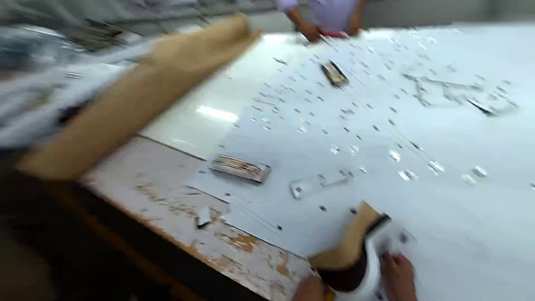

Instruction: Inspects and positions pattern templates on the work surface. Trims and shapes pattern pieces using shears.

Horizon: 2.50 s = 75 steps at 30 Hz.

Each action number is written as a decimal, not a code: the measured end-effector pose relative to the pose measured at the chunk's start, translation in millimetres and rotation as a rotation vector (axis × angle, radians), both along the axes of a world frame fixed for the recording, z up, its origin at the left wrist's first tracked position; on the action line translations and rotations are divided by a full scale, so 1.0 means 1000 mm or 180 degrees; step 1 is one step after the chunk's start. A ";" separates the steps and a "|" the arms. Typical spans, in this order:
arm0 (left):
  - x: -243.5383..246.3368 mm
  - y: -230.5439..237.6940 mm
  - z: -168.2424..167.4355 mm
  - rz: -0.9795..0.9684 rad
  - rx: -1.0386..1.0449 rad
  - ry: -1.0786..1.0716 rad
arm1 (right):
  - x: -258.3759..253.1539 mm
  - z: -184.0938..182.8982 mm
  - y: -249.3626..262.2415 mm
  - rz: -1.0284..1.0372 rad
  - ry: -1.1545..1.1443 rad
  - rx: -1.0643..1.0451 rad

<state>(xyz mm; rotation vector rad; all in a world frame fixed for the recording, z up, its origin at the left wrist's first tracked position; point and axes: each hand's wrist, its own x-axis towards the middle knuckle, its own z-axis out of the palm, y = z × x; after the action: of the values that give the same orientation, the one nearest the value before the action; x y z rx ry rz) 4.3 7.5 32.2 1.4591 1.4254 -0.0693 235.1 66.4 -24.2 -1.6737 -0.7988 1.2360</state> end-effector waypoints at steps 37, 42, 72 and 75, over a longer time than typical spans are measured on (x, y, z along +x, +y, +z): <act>-0.017 -0.023 -0.024 0.0349 0.1209 -0.0539 | -0.006 0.032 -0.023 -0.0388 0.0959 0.0340; -0.019 -0.023 -0.023 0.0324 0.1335 -0.0632 | -0.006 0.036 -0.026 -0.0272 0.0918 0.0397; -0.024 -0.029 -0.013 0.0506 0.1464 -0.0981 | -0.008 0.063 -0.020 -0.0425 0.0742 0.0739; -0.024 -0.029 -0.006 0.0512 0.1308 -0.0789 | -0.012 0.066 -0.024 -0.0379 0.0711 0.0737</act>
<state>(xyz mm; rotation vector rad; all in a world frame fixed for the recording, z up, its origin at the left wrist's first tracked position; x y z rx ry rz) -19.3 -22.0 26.6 1.6076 1.3962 0.5157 223.2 41.9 41.5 -1.3507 -0.6677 1.1753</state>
